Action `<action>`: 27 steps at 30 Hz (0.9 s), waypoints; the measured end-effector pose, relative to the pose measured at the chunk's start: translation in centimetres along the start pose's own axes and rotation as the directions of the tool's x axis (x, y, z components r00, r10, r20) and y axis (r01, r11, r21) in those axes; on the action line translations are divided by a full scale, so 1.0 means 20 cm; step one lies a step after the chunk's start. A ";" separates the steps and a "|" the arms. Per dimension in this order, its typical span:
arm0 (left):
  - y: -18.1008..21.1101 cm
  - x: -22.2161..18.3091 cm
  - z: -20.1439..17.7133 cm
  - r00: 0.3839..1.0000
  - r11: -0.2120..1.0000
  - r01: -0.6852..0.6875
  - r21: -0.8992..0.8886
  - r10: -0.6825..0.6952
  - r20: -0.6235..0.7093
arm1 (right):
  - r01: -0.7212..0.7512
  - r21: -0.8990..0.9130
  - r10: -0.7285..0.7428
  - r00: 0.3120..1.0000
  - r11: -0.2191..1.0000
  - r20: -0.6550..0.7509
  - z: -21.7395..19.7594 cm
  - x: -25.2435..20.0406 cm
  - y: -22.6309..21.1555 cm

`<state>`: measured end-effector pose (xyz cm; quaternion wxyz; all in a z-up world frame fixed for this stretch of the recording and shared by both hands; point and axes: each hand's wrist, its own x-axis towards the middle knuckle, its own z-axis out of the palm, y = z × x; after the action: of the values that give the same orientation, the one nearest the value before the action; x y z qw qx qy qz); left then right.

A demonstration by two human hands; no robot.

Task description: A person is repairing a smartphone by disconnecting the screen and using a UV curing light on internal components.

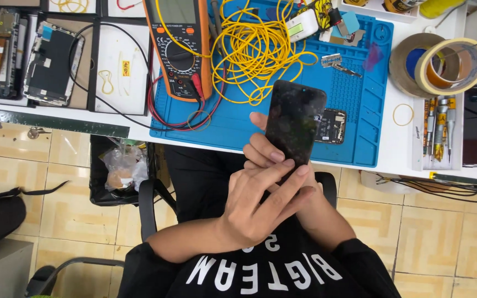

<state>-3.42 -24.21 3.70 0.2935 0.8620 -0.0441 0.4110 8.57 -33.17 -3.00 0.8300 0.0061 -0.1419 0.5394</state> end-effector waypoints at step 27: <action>-0.22 -0.02 -0.04 0.800 0.425 0.504 -0.752 -0.558 0.221 | 0.183 -0.929 -0.740 0.661 0.322 -0.126 0.13 -0.04 0.00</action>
<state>-2.79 -20.23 1.70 0.7525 0.6008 0.0651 0.2619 7.66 -34.31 -0.66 0.8392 -0.5167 -0.1428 0.0920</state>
